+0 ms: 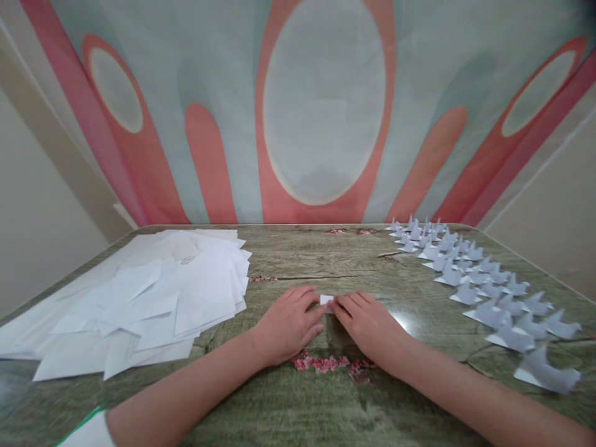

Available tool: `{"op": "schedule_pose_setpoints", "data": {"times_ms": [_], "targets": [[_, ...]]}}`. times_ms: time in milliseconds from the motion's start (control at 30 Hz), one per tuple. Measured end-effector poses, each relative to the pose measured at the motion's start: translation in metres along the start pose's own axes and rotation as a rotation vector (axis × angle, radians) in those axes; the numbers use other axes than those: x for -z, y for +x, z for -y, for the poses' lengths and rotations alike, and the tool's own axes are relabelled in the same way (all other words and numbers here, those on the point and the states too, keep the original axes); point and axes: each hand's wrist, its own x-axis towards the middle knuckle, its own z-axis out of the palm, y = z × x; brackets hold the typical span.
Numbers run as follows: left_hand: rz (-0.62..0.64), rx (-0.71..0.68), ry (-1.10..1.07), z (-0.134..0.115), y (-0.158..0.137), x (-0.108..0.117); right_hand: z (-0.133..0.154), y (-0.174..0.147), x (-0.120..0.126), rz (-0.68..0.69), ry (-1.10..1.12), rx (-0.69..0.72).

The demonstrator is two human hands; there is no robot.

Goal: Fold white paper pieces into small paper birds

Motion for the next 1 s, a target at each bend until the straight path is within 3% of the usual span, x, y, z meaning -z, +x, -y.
{"op": "schedule_pose_setpoints", "data": {"times_ms": [200,533,733,867,1000], "targets": [[0.027,0.017,0.066,-0.005,0.001,0.0,0.01,-0.002,0.002,0.0,-0.048,-0.012],[0.04,0.022,0.051,-0.008,-0.001,0.007,0.002,0.003,0.004,0.07,-0.009,-0.027],[-0.006,0.026,-0.111,-0.004,0.0,0.005,0.002,0.003,0.002,0.065,0.012,-0.041],[-0.098,0.132,-0.264,0.005,0.001,-0.002,0.003,0.002,0.002,0.032,0.037,-0.07],[-0.124,0.136,-0.273,0.014,0.0,-0.014,0.003,0.002,0.001,0.025,0.033,-0.045]]}}
